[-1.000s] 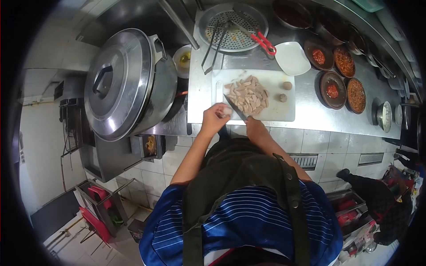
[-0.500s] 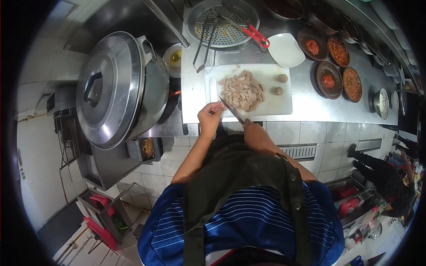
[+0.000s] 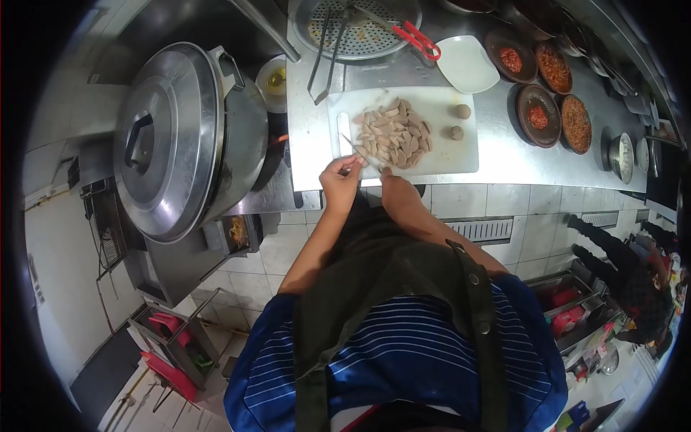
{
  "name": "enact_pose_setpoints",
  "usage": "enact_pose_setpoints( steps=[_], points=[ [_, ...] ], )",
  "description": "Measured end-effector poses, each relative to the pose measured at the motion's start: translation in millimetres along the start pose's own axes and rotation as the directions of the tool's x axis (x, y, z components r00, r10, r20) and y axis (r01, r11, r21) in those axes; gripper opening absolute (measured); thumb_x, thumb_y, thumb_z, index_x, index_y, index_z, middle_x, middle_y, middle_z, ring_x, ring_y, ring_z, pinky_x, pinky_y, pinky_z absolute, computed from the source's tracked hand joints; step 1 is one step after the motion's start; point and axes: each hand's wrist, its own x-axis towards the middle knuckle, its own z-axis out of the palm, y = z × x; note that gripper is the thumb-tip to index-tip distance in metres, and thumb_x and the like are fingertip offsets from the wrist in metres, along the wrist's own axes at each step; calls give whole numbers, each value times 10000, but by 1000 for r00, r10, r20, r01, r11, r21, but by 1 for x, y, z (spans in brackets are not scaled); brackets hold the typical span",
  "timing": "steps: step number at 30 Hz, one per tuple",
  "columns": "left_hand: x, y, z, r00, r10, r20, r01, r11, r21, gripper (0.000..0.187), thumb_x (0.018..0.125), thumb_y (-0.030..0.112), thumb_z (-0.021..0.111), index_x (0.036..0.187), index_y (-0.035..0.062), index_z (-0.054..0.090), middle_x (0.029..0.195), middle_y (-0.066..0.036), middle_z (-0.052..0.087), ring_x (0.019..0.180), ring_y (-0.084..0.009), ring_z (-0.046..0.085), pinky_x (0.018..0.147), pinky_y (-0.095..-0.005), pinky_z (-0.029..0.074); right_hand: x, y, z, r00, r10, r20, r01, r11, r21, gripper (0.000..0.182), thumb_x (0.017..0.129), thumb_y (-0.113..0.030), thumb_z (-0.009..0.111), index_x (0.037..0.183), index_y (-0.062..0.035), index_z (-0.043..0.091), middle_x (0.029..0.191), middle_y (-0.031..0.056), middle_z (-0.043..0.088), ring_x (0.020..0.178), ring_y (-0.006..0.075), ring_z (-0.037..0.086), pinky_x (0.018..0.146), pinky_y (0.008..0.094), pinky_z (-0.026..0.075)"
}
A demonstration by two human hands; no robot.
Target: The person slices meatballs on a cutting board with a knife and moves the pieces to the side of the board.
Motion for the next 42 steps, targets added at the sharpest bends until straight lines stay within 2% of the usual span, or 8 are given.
enact_pose_setpoints(
  steps=[5, 11, 14, 22, 28, 33, 40, 42],
  points=[
    [2, 14, 2, 999, 41, -4, -41, 999, 5, 90, 772, 27, 663, 840, -30, 648, 825, -72, 633, 656, -89, 577, 607, -204, 456, 15, 20, -3, 990, -137, -38, 139, 989, 53, 193, 880, -152, 431, 939, 17, 504, 789, 247, 606, 781, 387, 609, 681, 464, 483],
    [7, 30, 4, 990, 121, 72, -131, 981, 145, 99, 747, 30, 670, 843, 5, 666, 839, -82, 616, 648, -99, 574, 583, -210, 468, 32, 28, -28, 986, -38, -160, 16, 991, -136, 197, 880, -191, 466, 898, -10, 541, 753, 225, 608, 731, 394, 599, 654, 473, 476],
    [7, 33, 6, 988, 123, 92, -138, 974, 179, 119, 739, 40, 682, 854, 14, 675, 853, -86, 614, 644, -100, 570, 574, -214, 475, 38, 41, -42, 965, -51, -258, 41, 998, -43, 193, 870, -181, 477, 885, 9, 512, 708, 253, 584, 712, 427, 579, 642, 498, 454],
    [9, 32, 9, 982, 157, 106, -177, 960, 217, 158, 722, 38, 690, 879, 22, 681, 858, -91, 620, 638, -111, 577, 579, -222, 479, 18, 35, -46, 955, -188, -229, 197, 980, 18, 188, 878, -181, 468, 905, -3, 521, 725, 253, 591, 730, 409, 587, 643, 496, 460],
    [11, 27, 9, 978, 136, 156, -169, 959, 227, 117, 720, 11, 684, 836, -6, 681, 780, -110, 641, 638, -135, 593, 595, -236, 483, -17, 10, -48, 995, -5, -104, 19, 992, 126, 185, 893, -152, 433, 889, 26, 480, 709, 287, 574, 713, 437, 577, 647, 517, 435],
    [11, 27, 11, 982, 148, 117, -167, 972, 167, 77, 713, -15, 688, 788, -19, 671, 759, -104, 639, 638, -136, 597, 598, -235, 483, -31, 8, -42, 999, 24, 42, -26, 999, 45, 182, 882, -115, 419, 910, 60, 461, 749, 287, 587, 745, 441, 589, 665, 499, 459],
    [10, 24, 10, 984, 111, 139, -134, 976, 170, 68, 721, -24, 677, 788, -21, 668, 774, -103, 640, 649, -134, 600, 599, -235, 488, -28, 11, -27, 996, 84, 29, -80, 990, -117, 163, 888, -107, 394, 916, 39, 461, 759, 270, 591, 760, 423, 592, 672, 494, 470],
    [11, 20, 10, 976, 159, 147, -186, 964, 189, 83, 726, -23, 671, 809, -22, 669, 800, -111, 641, 665, -134, 605, 595, -232, 489, -12, 8, -24, 998, 60, 15, -57, 987, -148, 168, 833, -48, 416, 957, 39, 490, 788, 267, 606, 775, 430, 602, 700, 466, 487]
  ],
)
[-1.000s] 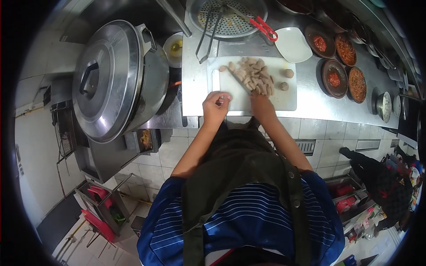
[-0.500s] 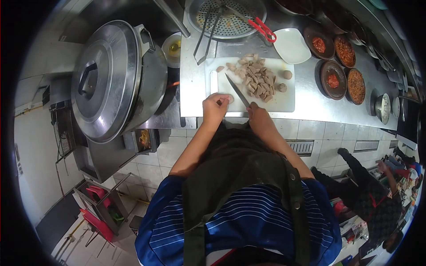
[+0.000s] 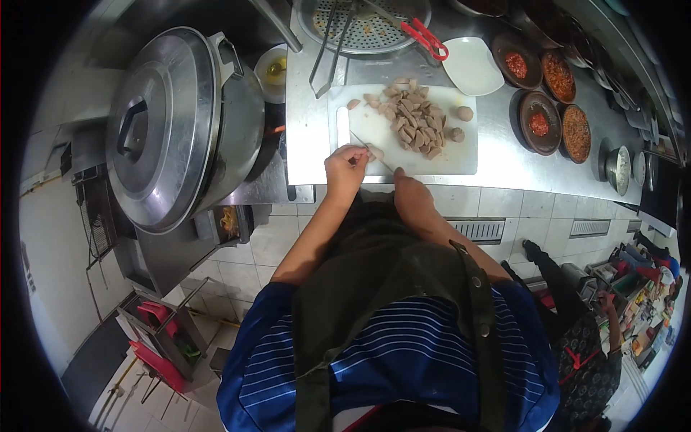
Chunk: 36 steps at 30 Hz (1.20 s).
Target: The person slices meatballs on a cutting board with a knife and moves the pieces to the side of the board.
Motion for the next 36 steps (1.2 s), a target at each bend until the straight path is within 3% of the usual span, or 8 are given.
enact_pose_setpoints(
  steps=[3, 16, 19, 21, 24, 28, 30, 36],
  points=[
    [-3, 3, -1, 1000, -19, 4, 19, 1000, -1, 106, 729, -25, 666, 834, -19, 673, 826, -119, 643, 675, -139, 610, 598, -235, 493, 23, 13, -1, 983, -181, -29, 184, 966, 179, 164, 837, -46, 404, 953, 28, 493, 794, 266, 606, 775, 433, 599, 695, 462, 486],
    [-7, 0, -2, 1000, -2, -26, 2, 1000, 0, 69, 721, -19, 678, 790, -12, 677, 792, -113, 654, 653, -136, 611, 584, -233, 484, 14, 14, 21, 994, -99, -37, 99, 995, 0, 186, 834, -64, 433, 966, 61, 474, 762, 293, 593, 757, 414, 608, 656, 478, 478],
    [-13, 2, 1, 1000, -27, 2, 27, 1000, 3, 146, 718, -24, 677, 863, -17, 667, 865, -124, 640, 720, -153, 621, 660, -242, 514, 28, 38, 21, 949, -276, -149, 298, 942, 154, 181, 873, -120, 440, 985, 17, 480, 666, 225, 595, 652, 329, 629, 545, 432, 478],
    [-16, -3, 3, 999, 6, 31, -6, 1000, 8, 227, 721, -19, 676, 946, -26, 646, 947, -138, 619, 790, -174, 624, 745, -263, 528, 16, 37, -20, 869, -116, 481, -184, 826, 533, 189, 905, -191, 448, 987, -27, 491, 572, 111, 539, 491, 197, 562, 414, 340, 425],
    [-9, -4, 7, 999, 49, 0, -49, 998, 45, 213, 727, -15, 673, 938, -32, 645, 939, -139, 621, 802, -181, 627, 740, -267, 527, -3, 70, -34, 791, -175, 586, -290, 736, 611, 212, 915, -245, 454, 976, -45, 489, 539, 31, 465, 399, 95, 438, 349, 261, 349],
    [17, 33, 13, 940, 337, -41, -317, 915, 251, 329, 672, -56, 638, 995, 1, 627, 1012, -155, 610, 919, -290, 606, 830, -334, 485, -44, 113, -56, 834, -124, 537, -303, 711, 634, 219, 902, -269, 488, 996, -72, 485, 527, 11, 450, 349, 84, 379, 316, 251, 312],
    [23, 64, 31, 954, 299, -24, -292, 945, 148, 357, 656, -27, 645, 1008, 32, 629, 1040, -140, 597, 974, -312, 568, 871, -361, 448, -70, 118, -89, 896, -49, 441, -354, 523, 776, 233, 909, -287, 482, 917, -57, 448, 506, 5, 418, 348, 107, 373, 335, 250, 321],
    [46, 103, 131, 764, 487, 424, -598, 782, 178, 401, 647, 81, 689, 1037, 58, 596, 1045, -106, 553, 999, -303, 522, 855, -381, 424, -60, 156, -95, 962, 158, 222, -258, 267, 928, 199, 903, -296, 507, 939, -107, 454, 519, -10, 375, 369, 76, 319, 329, 240, 291]
  ],
)
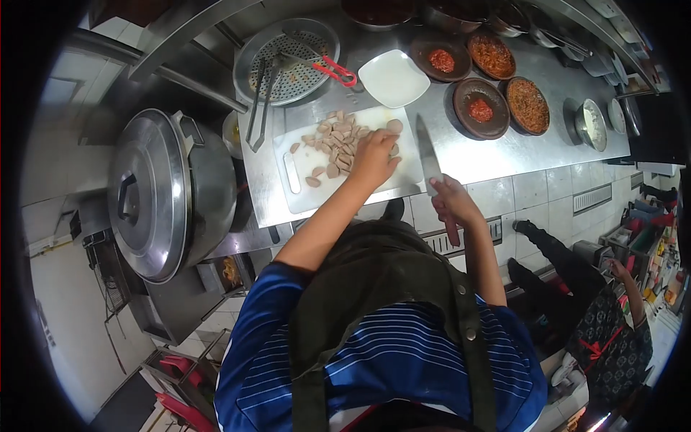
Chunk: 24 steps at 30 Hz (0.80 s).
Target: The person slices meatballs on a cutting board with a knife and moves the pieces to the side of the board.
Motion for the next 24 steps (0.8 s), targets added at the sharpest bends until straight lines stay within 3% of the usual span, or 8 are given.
enact_pose_setpoints(
  steps=[3, 6, 8, 16, 18, 21, 23, 24],
  points=[
    [30, -5, 17, 995, -97, 38, 98, 995, -32, 355, 640, 95, 699, 971, 30, 587, 1002, -130, 542, 1017, -313, 494, 844, -402, 407, -2, -2, -6, 998, -2, -70, 8, 996, 87, 195, 908, -300, 501, 859, -136, 407, 527, -27, 350, 390, 61, 288, 343, 227, 260],
    [53, -19, 24, 992, -13, -123, 30, 991, 134, 356, 656, 142, 684, 984, 38, 590, 1001, -138, 556, 930, -325, 550, 795, -386, 450, -1, 3, -10, 993, 14, -117, -4, 996, 90, 194, 907, -300, 502, 863, -135, 410, 534, -28, 354, 388, 59, 290, 343, 226, 264],
    [65, -30, 23, 956, -193, 219, 171, 978, 116, 319, 661, 147, 674, 939, 13, 593, 881, -156, 577, 827, -325, 578, 734, -384, 469, 2, 7, -13, 995, 17, -98, -7, 995, 98, 192, 905, -297, 507, 876, -127, 425, 538, -25, 366, 386, 59, 298, 340, 224, 263],
    [54, -36, 15, 974, -65, 217, 85, 993, -82, 295, 616, 65, 640, 902, 29, 572, 811, -162, 588, 777, -331, 582, 702, -383, 469, 2, 11, 6, 984, -61, -165, 58, 998, -23, 193, 908, -292, 499, 904, -104, 456, 538, -20, 397, 384, 61, 334, 333, 224, 278],
    [51, -27, -11, 989, -136, -59, 119, 965, -235, 312, 616, 70, 677, 912, 45, 580, 862, -131, 615, 788, -250, 608, 715, -325, 484, -3, 6, 9, 972, -93, -217, 87, 995, -38, 192, 910, -290, 495, 920, -100, 466, 538, -22, 394, 382, 59, 332, 329, 222, 274],
    [14, -25, -81, 878, -367, -306, 199, 863, -464, 308, 647, 68, 720, 927, 38, 595, 890, -78, 632, 804, -150, 608, 716, -277, 487, -11, 2, 19, 962, -134, -238, 115, 989, -93, 206, 912, -272, 492, 936, -68, 497, 552, -9, 412, 428, 87, 384, 386, 253, 327],
    [-43, -58, -113, 858, -425, -290, 313, 878, -362, 344, 625, 39, 715, 949, 33, 600, 903, -89, 626, 822, -150, 606, 685, -259, 489, -11, 4, 35, 958, -251, -140, 185, 910, -370, 229, 910, -252, 492, 926, -25, 518, 579, 8, 429, 506, 105, 436, 476, 287, 372],
    [-74, -69, -122, 842, -493, -220, 421, 854, -305, 333, 624, 37, 711, 942, 34, 610, 916, -91, 620, 822, -157, 605, 680, -258, 490, -13, 0, 49, 968, -235, -87, 172, 877, -448, 252, 911, -243, 477, 908, 5, 517, 624, 93, 504, 587, 201, 510, 571, 340, 400]
  ],
)
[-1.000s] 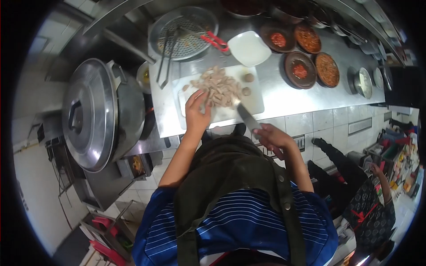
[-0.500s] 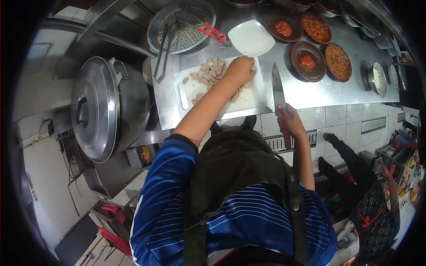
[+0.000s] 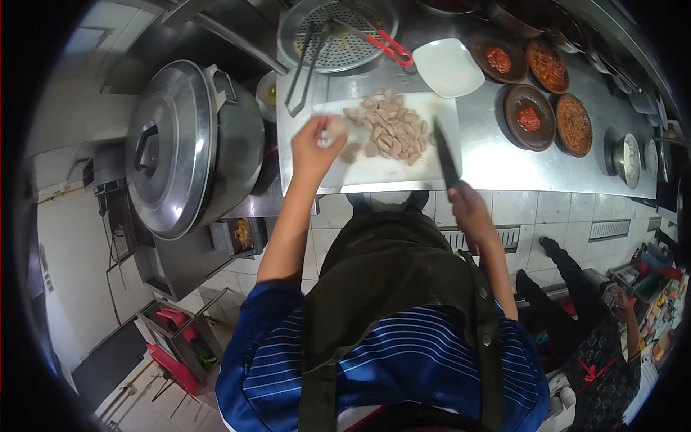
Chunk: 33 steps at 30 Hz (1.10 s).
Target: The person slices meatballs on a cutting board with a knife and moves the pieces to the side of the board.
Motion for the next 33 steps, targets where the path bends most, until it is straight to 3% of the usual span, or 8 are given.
enact_pose_setpoints(
  steps=[2, 4, 7, 10, 13, 20, 25, 33],
  points=[
    [-42, -30, -10, 989, -112, 92, 108, 993, 56, 320, 639, 1, 694, 948, 41, 624, 960, -82, 602, 845, -155, 596, 687, -255, 495, 14, 20, 32, 966, -245, 83, 256, 951, -174, 302, 913, -293, 465, 918, 7, 495, 619, 117, 496, 554, 232, 501, 551, 354, 421],
    [-69, -39, -5, 984, -68, 166, 60, 997, 56, 346, 642, -44, 673, 969, 66, 641, 995, -76, 579, 855, -155, 590, 699, -257, 503, 20, 8, 63, 915, -350, 201, 389, 898, -204, 251, 899, -218, 452, 902, 28, 495, 800, 296, 556, 788, 460, 541, 682, 488, 409],
    [-83, -45, 5, 989, -74, 131, 73, 997, 14, 351, 640, -25, 681, 974, 75, 641, 991, -81, 577, 861, -159, 586, 662, -253, 501, 40, 5, 105, 900, -285, 329, 382, 879, -283, 226, 890, -188, 446, 886, 35, 482, 811, 304, 560, 825, 468, 534, 703, 515, 401],
    [-87, -36, 5, 990, -136, 45, 130, 984, 119, 347, 651, 4, 694, 988, 70, 641, 1002, -79, 568, 867, -150, 579, 647, -243, 491, 66, 17, 127, 920, -286, 270, 379, 824, -420, 218, 891, -175, 435, 886, 37, 484, 801, 309, 562, 820, 468, 537, 707, 515, 408],
    [-90, -48, 8, 988, -147, -41, 146, 989, -29, 261, 695, 75, 695, 948, 47, 636, 1001, -96, 571, 808, -177, 594, 619, -252, 472, 68, 6, 118, 950, -272, 154, 312, 842, -440, 204, 890, -160, 428, 881, 37, 479, 786, 305, 568, 807, 465, 545, 702, 519, 415],
    [-75, -48, 25, 974, -198, -114, 154, 938, -311, 242, 710, -14, 703, 943, 1, 641, 1006, -80, 558, 885, -134, 570, 702, -240, 520, 25, -29, 112, 957, -195, 214, 281, 804, -524, 196, 891, -146, 423, 901, 45, 468, 745, 290, 576, 755, 463, 560, 677, 525, 429],
    [-73, -55, 30, 965, -224, -134, 151, 897, -415, 168, 713, -45, 699, 873, -46, 648, 892, -94, 593, 780, -134, 600, 712, -235, 520, 14, -36, 115, 976, -96, 198, 196, 785, -588, 187, 887, -127, 401, 911, 45, 468, 743, 288, 584, 755, 451, 582, 690, 518, 448],
    [-78, -68, 36, 966, -212, -146, 146, 918, -370, 136, 714, -31, 701, 843, -38, 660, 853, -110, 621, 748, -129, 605, 692, -226, 502, 26, -21, 127, 961, -116, 249, 249, 753, -609, 182, 828, -52, 400, 943, 71, 467, 811, 286, 594, 804, 425, 595, 713, 494, 465]
  ],
)
